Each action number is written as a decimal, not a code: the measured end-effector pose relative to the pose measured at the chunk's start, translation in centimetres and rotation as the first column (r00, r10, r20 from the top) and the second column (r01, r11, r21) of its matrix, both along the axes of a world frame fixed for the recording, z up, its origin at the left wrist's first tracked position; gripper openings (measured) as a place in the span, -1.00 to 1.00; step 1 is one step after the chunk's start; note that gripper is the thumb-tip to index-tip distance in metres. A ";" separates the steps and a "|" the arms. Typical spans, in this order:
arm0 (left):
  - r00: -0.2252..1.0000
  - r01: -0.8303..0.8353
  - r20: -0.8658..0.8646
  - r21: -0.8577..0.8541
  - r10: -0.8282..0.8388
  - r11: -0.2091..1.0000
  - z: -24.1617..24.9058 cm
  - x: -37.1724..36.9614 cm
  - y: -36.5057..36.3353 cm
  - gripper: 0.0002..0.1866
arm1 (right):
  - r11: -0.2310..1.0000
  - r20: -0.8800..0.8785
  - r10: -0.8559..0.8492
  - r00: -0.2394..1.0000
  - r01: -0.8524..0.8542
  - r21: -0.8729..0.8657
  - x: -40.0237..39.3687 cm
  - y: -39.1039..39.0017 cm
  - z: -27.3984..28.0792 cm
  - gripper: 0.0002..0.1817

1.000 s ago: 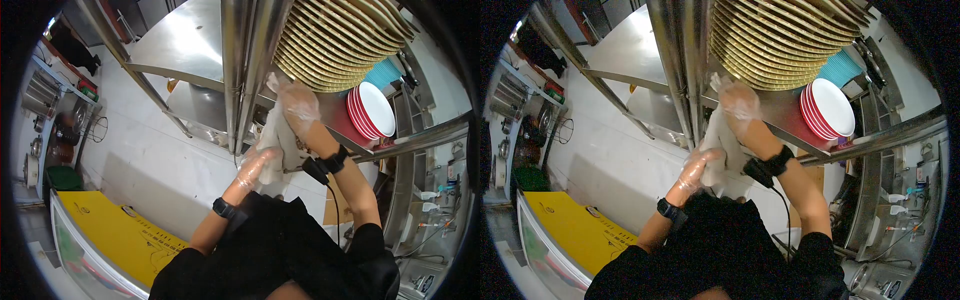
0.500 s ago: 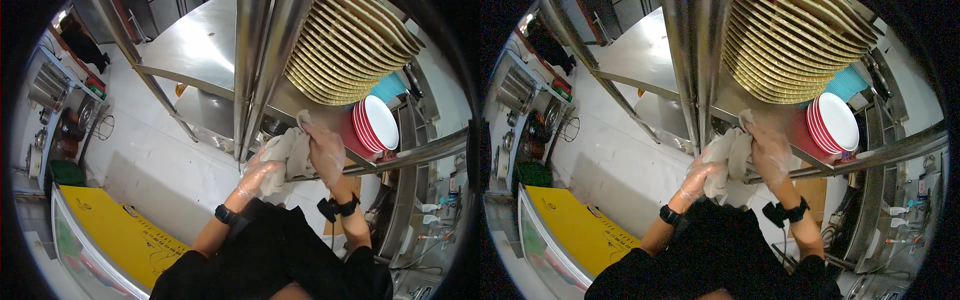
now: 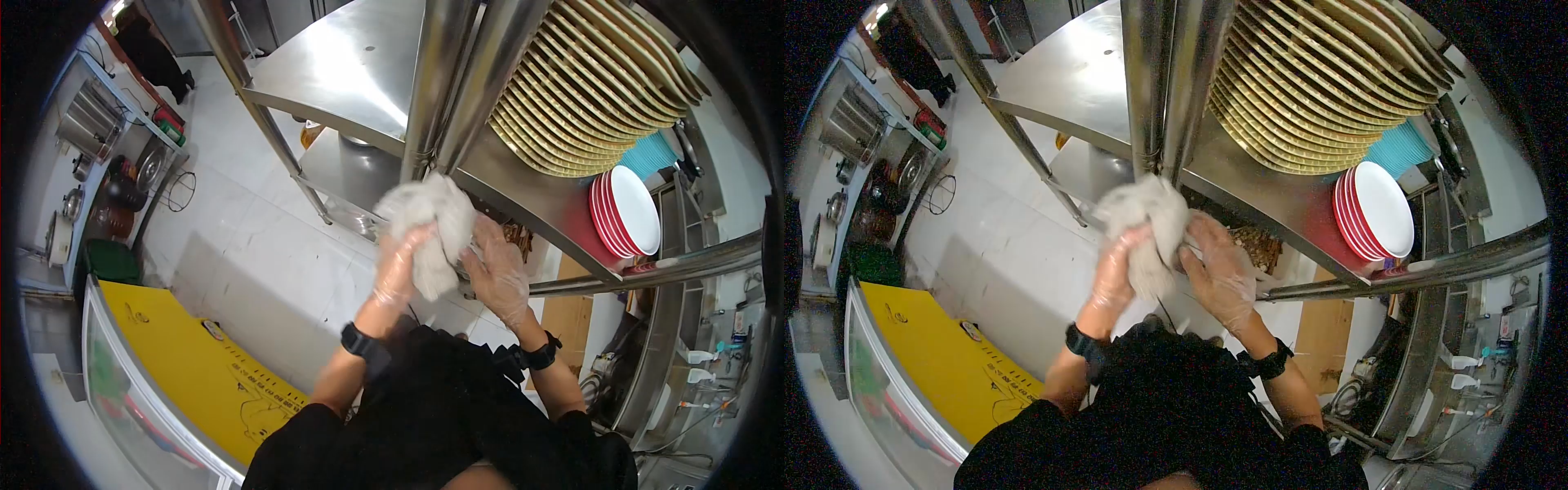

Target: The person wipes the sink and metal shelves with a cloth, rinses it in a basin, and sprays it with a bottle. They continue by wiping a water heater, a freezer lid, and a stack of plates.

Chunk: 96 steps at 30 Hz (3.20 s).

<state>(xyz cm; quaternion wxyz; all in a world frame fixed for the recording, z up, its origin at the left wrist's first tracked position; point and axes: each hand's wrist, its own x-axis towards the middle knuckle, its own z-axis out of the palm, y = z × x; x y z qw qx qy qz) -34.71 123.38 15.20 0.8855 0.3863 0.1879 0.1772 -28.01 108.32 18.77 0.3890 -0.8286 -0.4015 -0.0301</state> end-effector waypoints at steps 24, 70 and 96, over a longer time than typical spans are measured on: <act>0.959 -0.036 0.086 0.982 0.272 -0.183 1.7 7.7 12.9 -0.44 | 0.906 -0.194 -0.418 0.887 0.422 -0.020 -0.8 -9.2 -0.7 -0.70; 0.954 -0.079 -0.031 0.934 -0.299 -0.349 5.5 11.3 -14.0 -0.48 | 0.749 -0.756 -0.259 0.601 0.620 0.235 -2.0 -19.7 -3.4 -0.71; 0.963 0.255 -0.104 0.646 0.249 -0.720 4.3 10.8 -12.3 -0.48 | 0.828 -0.750 -0.078 0.657 0.461 0.318 3.2 -32.3 -5.0 -0.72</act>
